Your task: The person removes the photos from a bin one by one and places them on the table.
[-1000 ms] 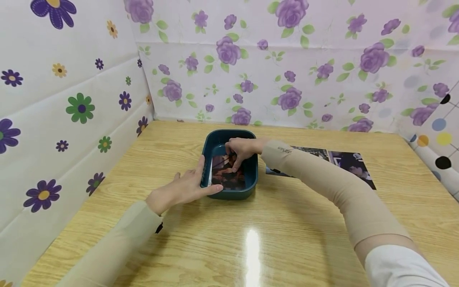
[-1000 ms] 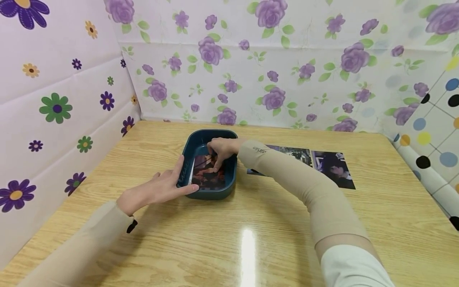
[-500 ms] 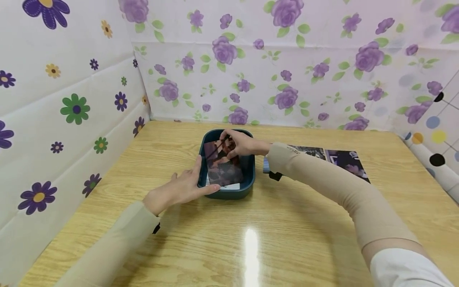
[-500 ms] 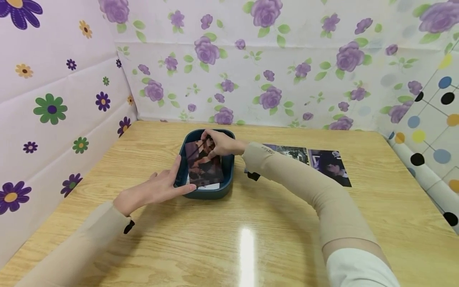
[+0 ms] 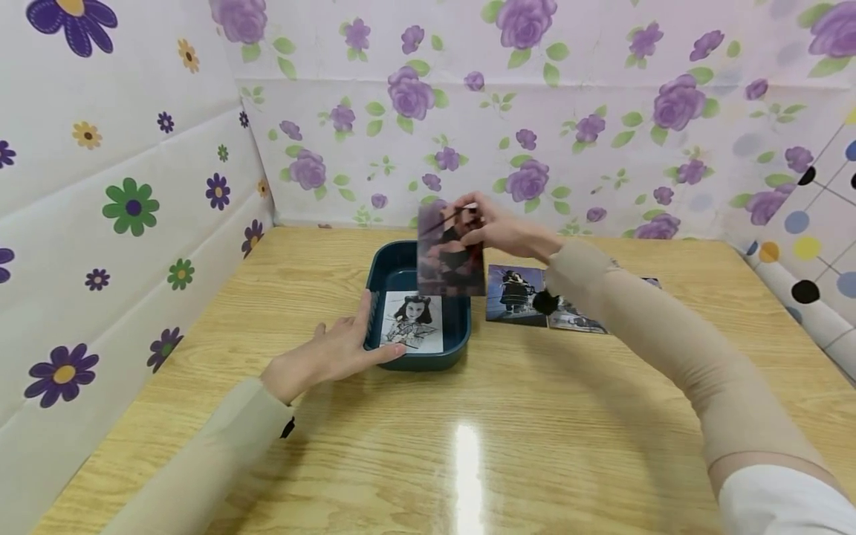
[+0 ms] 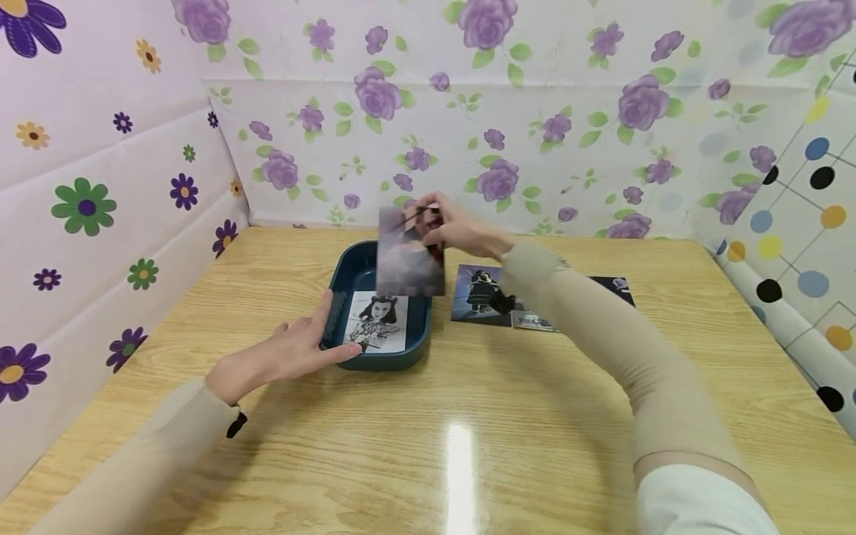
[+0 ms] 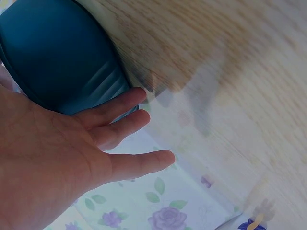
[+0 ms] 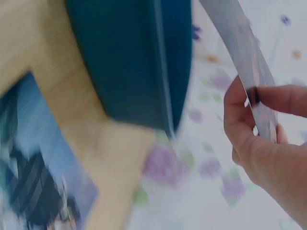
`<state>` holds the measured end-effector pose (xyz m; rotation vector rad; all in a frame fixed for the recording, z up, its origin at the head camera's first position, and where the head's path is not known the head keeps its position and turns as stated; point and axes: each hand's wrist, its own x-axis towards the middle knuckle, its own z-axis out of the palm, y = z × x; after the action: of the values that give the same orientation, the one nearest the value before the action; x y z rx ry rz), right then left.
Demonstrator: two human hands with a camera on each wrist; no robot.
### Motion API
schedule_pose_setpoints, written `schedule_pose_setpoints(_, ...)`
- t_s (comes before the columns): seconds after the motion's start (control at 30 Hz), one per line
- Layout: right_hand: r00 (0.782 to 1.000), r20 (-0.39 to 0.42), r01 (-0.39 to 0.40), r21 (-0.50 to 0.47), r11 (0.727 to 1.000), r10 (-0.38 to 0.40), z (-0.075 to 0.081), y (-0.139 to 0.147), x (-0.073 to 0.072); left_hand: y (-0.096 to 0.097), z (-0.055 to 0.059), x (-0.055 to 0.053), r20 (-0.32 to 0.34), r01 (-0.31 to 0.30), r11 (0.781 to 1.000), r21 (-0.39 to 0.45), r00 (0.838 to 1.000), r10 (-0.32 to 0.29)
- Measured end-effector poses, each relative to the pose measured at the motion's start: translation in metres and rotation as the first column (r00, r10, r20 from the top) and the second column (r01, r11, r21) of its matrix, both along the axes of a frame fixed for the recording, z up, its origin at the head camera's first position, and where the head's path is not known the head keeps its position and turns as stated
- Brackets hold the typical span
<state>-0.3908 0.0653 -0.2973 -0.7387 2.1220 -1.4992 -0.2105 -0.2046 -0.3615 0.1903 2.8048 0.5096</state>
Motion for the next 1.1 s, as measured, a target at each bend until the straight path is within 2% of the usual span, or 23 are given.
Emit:
schedule_pose_setpoints(0.13, 0.999, -0.021, 0.049, 0.039, 0.998, -0.048, 0.01, 0.046, -0.007, 0.0, 0.0, 0.0, -0.007, -0.004, 1.0, 0.008, 1.0, 0.004)
schedule_pose_setpoints(0.37, 0.993, -0.061, 0.109, 0.163, 0.981, -0.1, 0.011, 0.148, -0.009, 0.0, 0.0, 0.0, -0.01, -0.007, 1.0, 0.016, 1.0, 0.007)
schedule_pose_setpoints(0.47, 0.987, -0.114, 0.14, 0.253, 0.957, -0.114, 0.01, 0.191, -0.007, -0.001, 0.0, -0.001, -0.011, -0.008, 1.0, 0.017, 1.0, 0.009)
schedule_pose_setpoints(0.53, 0.985, -0.114, 0.155, 0.281, 0.947, -0.127, 0.007, 0.22, -0.006, -0.001, -0.002, -0.001, -0.009, -0.011, 1.0, 0.018, 1.0, 0.011)
schedule_pose_setpoints(0.6, 0.986, -0.096, 0.159, 0.314, 0.936, -0.135, 0.003, 0.249, -0.004, -0.001, -0.003, -0.001, -0.008, -0.013, 1.0, 0.02, 1.0, 0.014)
schedule_pose_setpoints(0.7, 0.991, -0.048, 0.134, 0.313, 0.94, -0.125, -0.006, 0.291, -0.002, -0.001, -0.004, -0.002, -0.009, -0.016, 1.0, 0.021, 1.0, 0.016)
schedule_pose_setpoints(0.87, 0.999, -0.021, 0.038, 0.362, 0.931, -0.032, -0.022, 0.354, 0.003, 0.001, -0.004, -0.002, -0.012, -0.013, 1.0, 0.018, 1.0, 0.013)
schedule_pose_setpoints(0.97, 0.997, 0.04, 0.043, 0.432, 0.901, -0.067, -0.029, 0.375, 0.005, 0.001, -0.003, -0.002, -0.016, -0.007, 1.0, 0.018, 1.0, 0.007)
schedule_pose_setpoints(1.1, 0.985, 0.1, 0.082, 0.464, 0.882, -0.144, -0.038, 0.384, 0.006, 0.0, -0.002, -0.001, -0.022, -0.008, 1.0, 0.017, 1.0, 0.009)
